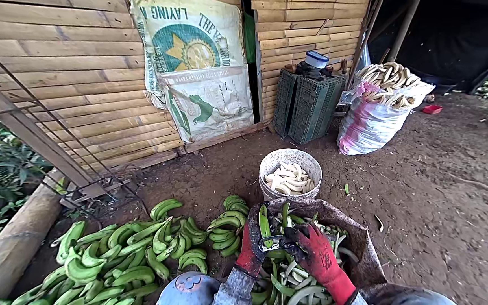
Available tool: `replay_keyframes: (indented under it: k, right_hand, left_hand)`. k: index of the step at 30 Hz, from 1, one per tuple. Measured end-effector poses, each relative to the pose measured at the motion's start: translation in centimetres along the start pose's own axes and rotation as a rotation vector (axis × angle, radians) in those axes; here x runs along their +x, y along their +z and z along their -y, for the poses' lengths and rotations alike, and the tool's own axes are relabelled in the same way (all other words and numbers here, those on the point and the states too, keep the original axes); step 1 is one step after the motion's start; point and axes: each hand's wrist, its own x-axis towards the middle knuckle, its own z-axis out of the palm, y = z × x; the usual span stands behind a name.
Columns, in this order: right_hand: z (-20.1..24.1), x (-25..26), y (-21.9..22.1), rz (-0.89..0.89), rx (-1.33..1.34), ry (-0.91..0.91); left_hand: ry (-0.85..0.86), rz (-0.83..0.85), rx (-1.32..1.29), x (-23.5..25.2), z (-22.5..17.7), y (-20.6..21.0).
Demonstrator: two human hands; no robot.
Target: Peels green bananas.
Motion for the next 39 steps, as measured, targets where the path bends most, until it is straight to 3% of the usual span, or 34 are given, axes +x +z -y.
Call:
replay_keyframes:
  k: [5, 9, 11, 13, 16, 20, 23, 26, 28, 31, 35, 37, 39]
  right_hand:
    - [1.4, 1.6, -0.5, 0.119, 0.080, 0.273]
    - [0.4, 1.6, -0.1, 0.185, 0.121, 0.461]
    - [-0.4, 2.4, -0.6, 0.252, 0.103, 0.605]
    - [-1.1, 2.6, -0.8, 0.205, 0.085, 0.620]
    - [-2.1, 1.5, -1.0, 0.058, 0.176, 0.418]
    - [-2.0, 0.6, -1.8, 0.179, 0.307, 0.048]
    - [-1.6, 0.2, -1.1, 0.159, 0.156, -0.021]
    - [-0.9, 0.5, -1.1, 0.112, 0.025, 0.217]
    - [-1.0, 1.4, -1.7, 0.100, -0.053, 0.384]
    - [-1.7, 2.2, -3.2, 0.082, -0.073, 0.537]
    - [-2.1, 2.1, -4.2, -0.023, -0.025, 0.472]
    - [-1.8, 2.0, -4.1, 0.006, -0.005, 0.462]
    - [-1.6, 1.8, -4.2, 0.028, -0.001, 0.467]
  left_hand:
    - [0.241, -0.024, 0.446, -0.4, 2.2, -1.0]
    - [0.237, 0.016, 0.720, -1.1, 2.4, -0.7]
    - [0.147, 0.058, 0.736, -2.2, 2.4, -0.5]
    - [0.006, 0.047, 0.449, -1.2, 3.0, -1.2]
    - [-0.154, 0.219, -0.215, 0.8, 2.4, -1.8]
    - [-0.188, 0.266, -0.371, 0.8, 1.1, -1.0]
    - [-0.042, 0.275, -0.125, 1.0, 2.0, -1.6]
    - [0.039, 0.187, 0.129, 0.4, 2.6, -1.3]
    - [0.069, 0.034, 0.315, -0.5, 3.0, -0.1]
    - [0.171, -0.073, 0.616, -0.9, 2.4, -0.2]
    - [0.526, -0.246, 0.541, 1.3, -2.3, 4.6]
    - [0.610, -0.172, 0.750, 4.2, -4.4, 6.2]
    - [0.560, -0.074, 1.125, 6.2, -5.3, 6.9]
